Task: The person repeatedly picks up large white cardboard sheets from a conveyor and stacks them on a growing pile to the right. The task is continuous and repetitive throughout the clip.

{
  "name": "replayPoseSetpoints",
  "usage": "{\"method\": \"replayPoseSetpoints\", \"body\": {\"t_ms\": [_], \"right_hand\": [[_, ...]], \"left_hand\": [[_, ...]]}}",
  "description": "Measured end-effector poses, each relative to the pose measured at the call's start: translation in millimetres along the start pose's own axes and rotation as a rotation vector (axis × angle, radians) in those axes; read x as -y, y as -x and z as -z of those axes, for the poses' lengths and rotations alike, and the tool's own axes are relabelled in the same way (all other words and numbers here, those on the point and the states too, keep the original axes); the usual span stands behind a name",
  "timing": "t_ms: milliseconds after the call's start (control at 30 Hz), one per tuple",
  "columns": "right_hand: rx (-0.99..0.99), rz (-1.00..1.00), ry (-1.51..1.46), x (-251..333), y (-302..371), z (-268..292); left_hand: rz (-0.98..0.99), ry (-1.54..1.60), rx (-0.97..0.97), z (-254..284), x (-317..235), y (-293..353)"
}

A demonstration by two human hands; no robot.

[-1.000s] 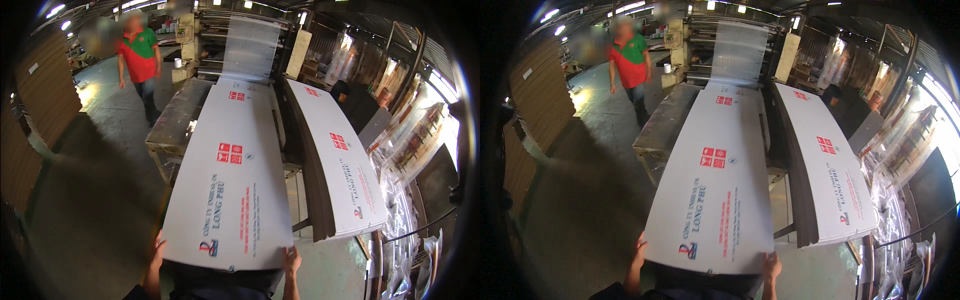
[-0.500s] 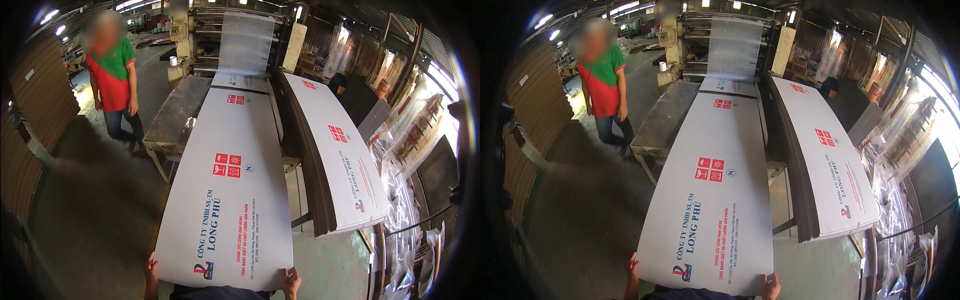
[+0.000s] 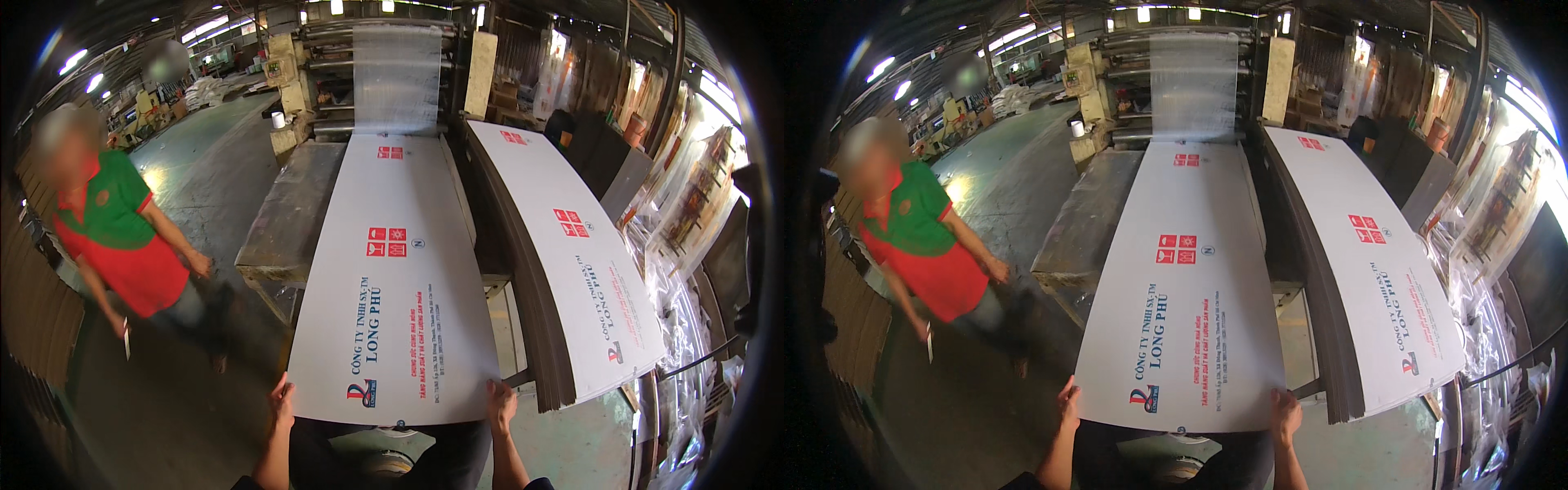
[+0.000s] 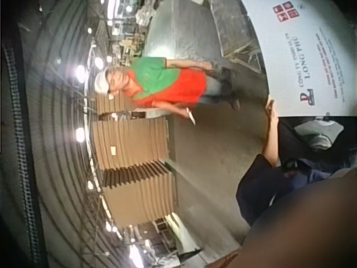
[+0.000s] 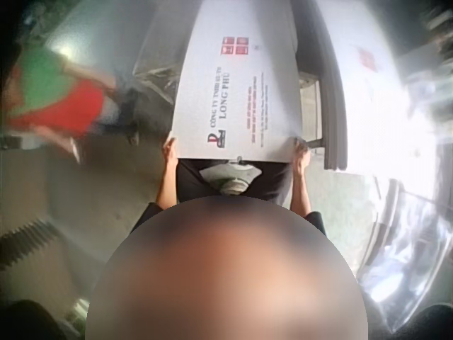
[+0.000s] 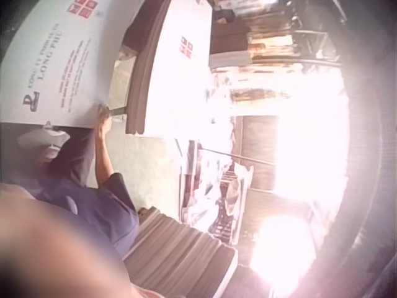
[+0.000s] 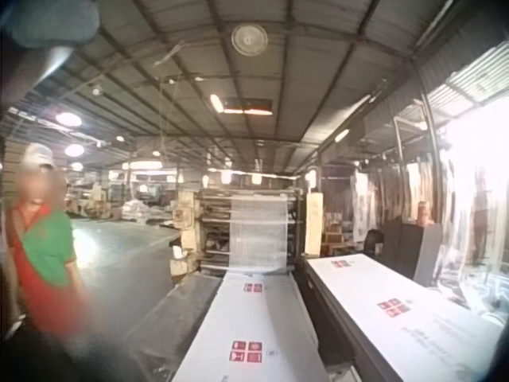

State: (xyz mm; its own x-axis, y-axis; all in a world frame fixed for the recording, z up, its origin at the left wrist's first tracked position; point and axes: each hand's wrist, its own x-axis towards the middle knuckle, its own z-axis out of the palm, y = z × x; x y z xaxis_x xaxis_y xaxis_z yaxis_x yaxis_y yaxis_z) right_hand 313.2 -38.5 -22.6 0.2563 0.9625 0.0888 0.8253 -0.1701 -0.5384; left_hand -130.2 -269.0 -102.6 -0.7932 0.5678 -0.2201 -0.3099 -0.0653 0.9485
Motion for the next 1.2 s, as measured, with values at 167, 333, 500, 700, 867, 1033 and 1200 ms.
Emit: {"method": "replayPoseSetpoints", "body": {"t_ms": [167, 333, 500, 700, 867, 1033, 1200], "right_hand": [[0.182, -0.067, -0.096, 17.5, -53.6, -47.8], [-0.011, -0.013, -0.197, 19.8, -108.2, -113.6], [-0.004, 0.187, -0.105, 82.4, -154.5, -114.1], [-0.312, 0.683, -0.234, 63.1, -219.9, 87.5], [-0.152, -0.052, 0.474, -52.3, -154.0, 157.6], [-0.221, 0.259, 0.411, -82.0, -52.9, 120.7], [-0.051, 0.327, 0.481, -82.6, -62.4, 168.4]], "left_hand": [[-0.047, 0.04, 0.025, -36.5, 10.8, -57.7], [-0.066, 0.017, 0.052, -64.7, 17.2, -118.6], [-0.056, 0.227, -0.406, -92.6, 14.0, -189.9], [0.294, 0.39, -0.204, -87.1, 28.3, -131.7], [0.614, -0.056, 0.236, -90.3, 66.5, 19.7], [0.784, -0.205, 0.619, -130.3, 74.8, 131.5], [0.591, -0.323, 1.098, -168.4, 68.1, 169.2]]}}
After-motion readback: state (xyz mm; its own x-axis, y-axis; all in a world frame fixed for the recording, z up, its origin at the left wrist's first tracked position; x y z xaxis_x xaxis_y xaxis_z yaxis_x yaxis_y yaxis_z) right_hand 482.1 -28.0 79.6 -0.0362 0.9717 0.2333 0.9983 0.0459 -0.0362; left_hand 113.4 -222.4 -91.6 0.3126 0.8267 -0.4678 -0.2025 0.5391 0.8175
